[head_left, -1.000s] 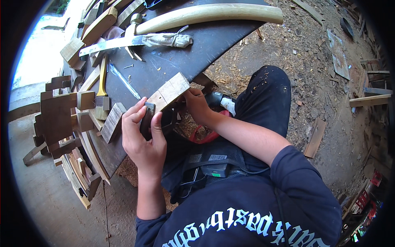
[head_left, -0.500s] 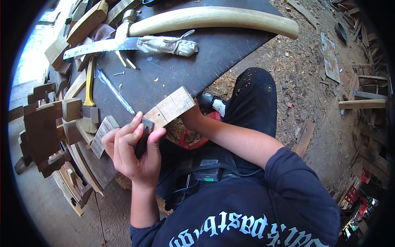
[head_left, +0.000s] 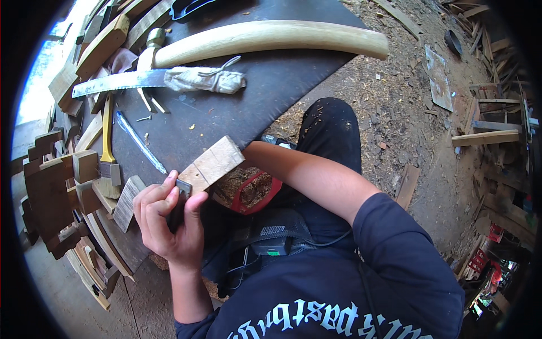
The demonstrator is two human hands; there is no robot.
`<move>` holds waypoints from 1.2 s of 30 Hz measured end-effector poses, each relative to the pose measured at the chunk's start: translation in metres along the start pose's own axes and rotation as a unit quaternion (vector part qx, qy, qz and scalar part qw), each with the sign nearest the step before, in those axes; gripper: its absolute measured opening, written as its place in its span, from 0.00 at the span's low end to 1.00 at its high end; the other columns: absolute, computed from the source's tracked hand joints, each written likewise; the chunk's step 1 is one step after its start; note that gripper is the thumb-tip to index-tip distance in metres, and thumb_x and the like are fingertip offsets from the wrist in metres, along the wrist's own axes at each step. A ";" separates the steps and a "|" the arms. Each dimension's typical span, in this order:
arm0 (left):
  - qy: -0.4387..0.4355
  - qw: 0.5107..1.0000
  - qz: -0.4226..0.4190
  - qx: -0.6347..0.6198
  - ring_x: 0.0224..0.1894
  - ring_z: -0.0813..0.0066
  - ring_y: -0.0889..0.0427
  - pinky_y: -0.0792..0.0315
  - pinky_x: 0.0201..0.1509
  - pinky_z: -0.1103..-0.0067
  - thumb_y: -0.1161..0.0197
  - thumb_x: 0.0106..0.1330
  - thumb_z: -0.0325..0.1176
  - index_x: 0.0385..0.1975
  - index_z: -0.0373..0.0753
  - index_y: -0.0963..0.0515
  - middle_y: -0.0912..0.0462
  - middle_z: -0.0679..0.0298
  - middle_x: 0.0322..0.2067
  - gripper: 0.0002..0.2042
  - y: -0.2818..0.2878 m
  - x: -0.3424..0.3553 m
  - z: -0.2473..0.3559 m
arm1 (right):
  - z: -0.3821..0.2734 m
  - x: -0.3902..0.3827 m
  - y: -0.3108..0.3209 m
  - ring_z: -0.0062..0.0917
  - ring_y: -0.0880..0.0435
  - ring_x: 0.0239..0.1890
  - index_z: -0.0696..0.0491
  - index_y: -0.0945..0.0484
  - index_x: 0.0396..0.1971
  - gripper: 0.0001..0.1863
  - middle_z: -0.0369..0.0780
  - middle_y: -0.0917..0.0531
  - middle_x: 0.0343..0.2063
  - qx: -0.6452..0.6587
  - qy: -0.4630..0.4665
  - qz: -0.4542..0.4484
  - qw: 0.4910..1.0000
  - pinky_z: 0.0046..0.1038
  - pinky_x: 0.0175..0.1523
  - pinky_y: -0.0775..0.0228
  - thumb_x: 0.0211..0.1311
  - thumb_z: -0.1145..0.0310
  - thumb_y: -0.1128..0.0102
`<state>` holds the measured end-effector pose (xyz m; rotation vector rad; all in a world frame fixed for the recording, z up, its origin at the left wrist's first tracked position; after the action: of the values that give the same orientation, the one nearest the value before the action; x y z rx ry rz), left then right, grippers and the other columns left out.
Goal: Marking wood with a pen and ruler, then sawing a small piece with a hand saw.
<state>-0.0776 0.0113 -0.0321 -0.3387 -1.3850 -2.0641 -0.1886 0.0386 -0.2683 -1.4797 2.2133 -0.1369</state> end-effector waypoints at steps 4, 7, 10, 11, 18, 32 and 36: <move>0.005 1.000 0.014 -0.008 0.43 0.58 0.15 0.24 0.51 0.69 0.20 0.57 0.30 0.33 0.35 0.27 0.14 0.51 0.41 0.17 0.001 0.002 0.002 | -0.026 -0.013 -0.009 0.25 0.15 0.45 0.58 0.20 0.44 0.09 0.44 0.15 0.39 -0.008 -0.120 -0.027 0.992 0.31 0.47 0.22 0.73 0.70 0.47; 0.010 1.000 0.026 -0.001 0.41 0.59 0.16 0.24 0.50 0.69 0.18 0.54 0.30 0.32 0.35 0.26 0.13 0.53 0.39 0.18 -0.002 0.003 0.003 | -0.007 -0.020 -0.011 0.19 0.15 0.40 0.58 0.19 0.40 0.12 0.40 0.16 0.31 -0.045 -0.079 -0.023 0.996 0.27 0.37 0.22 0.75 0.69 0.51; 0.005 0.999 0.032 -0.002 0.41 0.58 0.17 0.24 0.49 0.69 0.18 0.53 0.29 0.32 0.36 0.26 0.12 0.54 0.40 0.18 -0.002 0.004 0.006 | -0.013 -0.044 -0.002 0.22 0.13 0.44 0.60 0.20 0.44 0.12 0.46 0.15 0.37 0.170 0.033 0.165 0.971 0.28 0.37 0.22 0.76 0.70 0.51; 0.001 0.999 0.038 0.000 0.41 0.58 0.17 0.24 0.49 0.69 0.18 0.53 0.29 0.32 0.35 0.26 0.12 0.54 0.40 0.18 -0.002 0.005 0.007 | -0.016 -0.047 -0.003 0.26 0.13 0.45 0.61 0.20 0.46 0.12 0.48 0.15 0.39 0.119 0.042 0.134 0.983 0.31 0.42 0.21 0.75 0.72 0.51; 0.015 0.999 0.028 -0.008 0.42 0.60 0.13 0.22 0.47 0.72 0.17 0.53 0.32 0.32 0.34 0.25 0.12 0.52 0.40 0.19 0.000 0.001 0.000 | -0.033 -0.036 -0.011 0.42 0.16 0.55 0.57 0.20 0.52 0.16 0.50 0.16 0.50 -0.325 0.325 0.025 0.888 0.39 0.58 0.24 0.67 0.80 0.47; 0.021 0.998 0.025 -0.060 0.43 0.59 0.10 0.17 0.46 0.72 0.16 0.50 0.32 0.31 0.32 0.25 0.13 0.49 0.37 0.20 -0.001 -0.001 -0.003 | -0.012 -0.021 -0.011 0.41 0.16 0.53 0.52 0.18 0.54 0.14 0.45 0.14 0.49 -0.372 0.245 -0.145 0.883 0.40 0.56 0.24 0.71 0.70 0.44; 0.039 0.998 0.025 -0.044 0.41 0.59 0.10 0.17 0.44 0.72 0.15 0.50 0.31 0.30 0.32 0.26 0.14 0.50 0.37 0.21 -0.001 -0.002 -0.002 | -0.028 -0.025 -0.006 0.41 0.15 0.51 0.52 0.18 0.53 0.14 0.44 0.14 0.47 -0.388 0.264 -0.154 0.870 0.40 0.54 0.23 0.71 0.69 0.44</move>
<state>-0.0764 0.0100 -0.0348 -0.3216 -1.2310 -2.0785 -0.1877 0.0535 -0.2329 -2.4780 2.5822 0.3353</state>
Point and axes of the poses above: each hand's wrist, its own x-axis towards the middle knuckle, its own y-axis out of the back of the hand, z = x × y, the point moved 6 cm from there along x, towards the middle knuckle
